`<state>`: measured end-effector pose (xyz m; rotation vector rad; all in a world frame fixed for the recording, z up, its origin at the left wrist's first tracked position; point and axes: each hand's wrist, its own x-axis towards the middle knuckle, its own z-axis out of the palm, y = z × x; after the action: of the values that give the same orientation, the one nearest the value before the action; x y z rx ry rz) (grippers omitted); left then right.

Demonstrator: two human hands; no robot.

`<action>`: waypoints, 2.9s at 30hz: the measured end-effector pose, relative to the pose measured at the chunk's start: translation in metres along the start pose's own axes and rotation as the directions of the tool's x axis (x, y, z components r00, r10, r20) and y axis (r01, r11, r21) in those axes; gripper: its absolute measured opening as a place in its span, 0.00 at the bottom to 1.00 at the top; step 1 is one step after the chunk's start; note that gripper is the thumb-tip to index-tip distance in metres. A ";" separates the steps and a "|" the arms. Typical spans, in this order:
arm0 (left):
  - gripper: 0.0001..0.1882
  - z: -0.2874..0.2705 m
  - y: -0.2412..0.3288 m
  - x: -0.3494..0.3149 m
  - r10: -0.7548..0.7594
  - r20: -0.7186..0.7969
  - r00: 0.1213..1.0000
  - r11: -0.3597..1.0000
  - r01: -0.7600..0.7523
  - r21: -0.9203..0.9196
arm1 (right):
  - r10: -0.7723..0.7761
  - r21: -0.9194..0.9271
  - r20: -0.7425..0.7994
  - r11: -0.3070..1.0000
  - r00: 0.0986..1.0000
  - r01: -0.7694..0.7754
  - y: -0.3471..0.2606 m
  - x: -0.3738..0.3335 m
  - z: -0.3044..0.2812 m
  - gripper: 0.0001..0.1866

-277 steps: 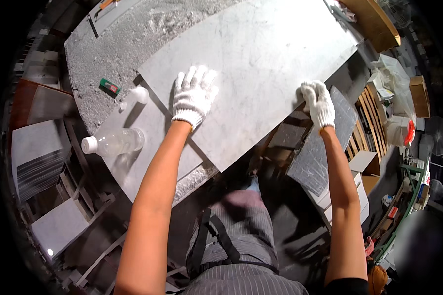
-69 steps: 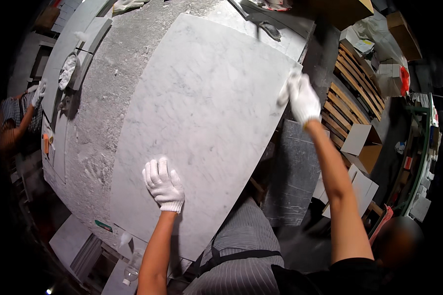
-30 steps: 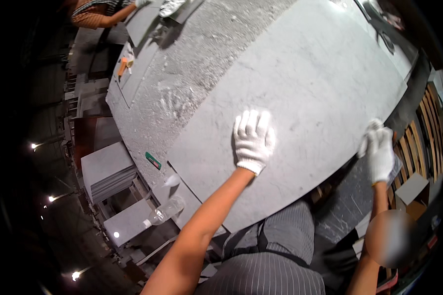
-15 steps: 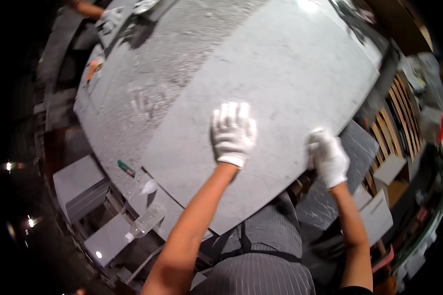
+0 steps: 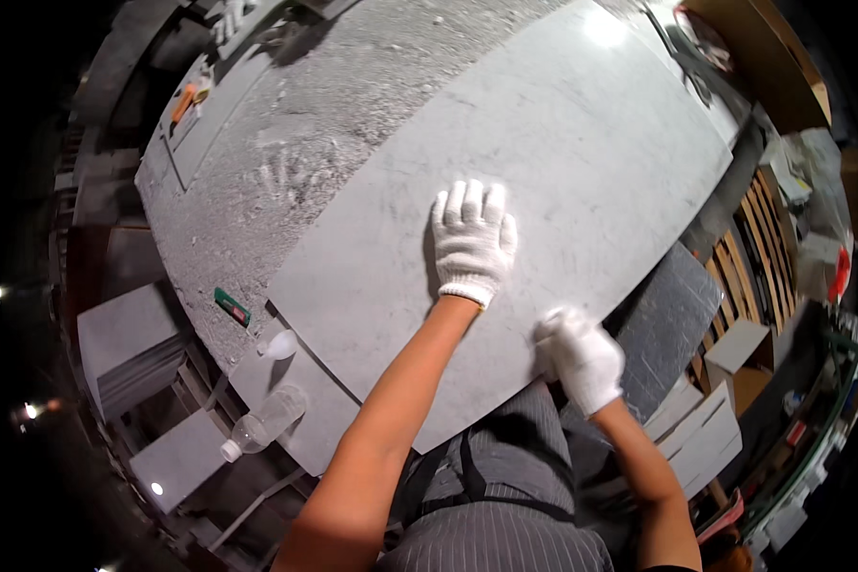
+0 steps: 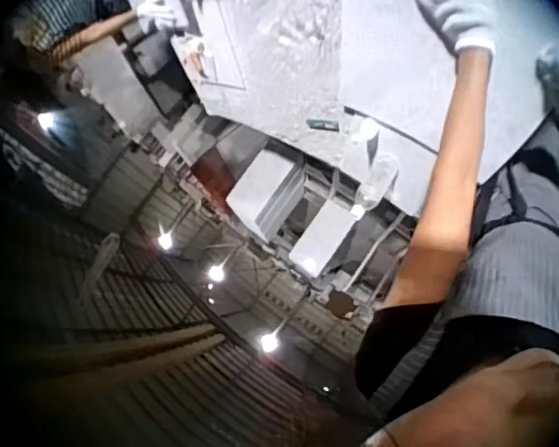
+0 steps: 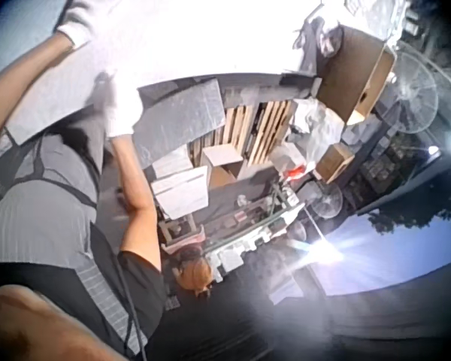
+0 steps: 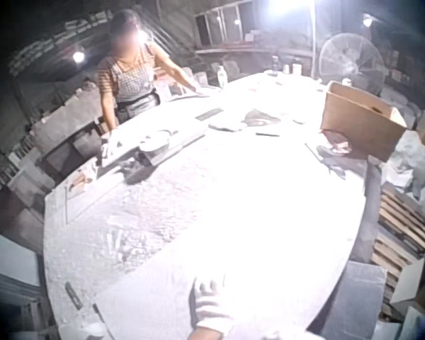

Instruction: The person scrapes a large white stone slab with a metal tool, then wipes it with a cloth. They lift the slab and place it onto a metal rack among other slabs, then retrieve another slab and repeat the cleaning process.

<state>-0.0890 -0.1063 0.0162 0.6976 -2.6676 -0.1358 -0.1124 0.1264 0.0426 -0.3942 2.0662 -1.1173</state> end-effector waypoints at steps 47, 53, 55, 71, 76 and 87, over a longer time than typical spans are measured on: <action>0.22 -0.096 -0.094 -0.190 -0.208 -0.013 0.978 0.971 0.208 0.121 | -0.355 -0.401 0.312 0.791 0.881 0.461 -0.029 -0.139 0.134 0.12; 0.21 -0.098 -0.091 -0.187 -0.158 -0.125 0.979 0.982 0.170 0.086 | -0.345 -0.504 -0.250 0.844 0.905 0.183 -0.049 -0.077 0.060 0.06; 0.22 -0.095 -0.087 -0.186 -0.186 -0.051 0.981 0.981 0.189 0.046 | -0.496 -0.476 -0.328 0.822 0.804 0.313 -0.021 -0.094 0.098 0.06; 0.22 -0.099 -0.088 -0.188 -0.193 -0.075 0.978 0.979 0.197 0.047 | -0.461 -0.641 -0.089 0.705 0.883 0.303 0.008 -0.132 0.168 0.07; 0.21 -0.097 -0.084 -0.183 -0.196 -0.070 0.978 0.981 0.196 -0.003 | -0.564 -0.692 0.126 0.539 0.816 0.480 -0.011 -0.148 0.157 0.09; 0.20 -0.095 -0.092 -0.188 -0.188 -0.074 0.979 0.982 0.189 0.003 | -0.616 -0.563 0.011 0.647 0.788 0.514 -0.002 -0.178 0.218 0.06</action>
<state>0.1408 -0.0947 0.0241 0.9399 -2.5305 -0.1444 0.1679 0.0990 0.0514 -1.3592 2.4947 -0.8888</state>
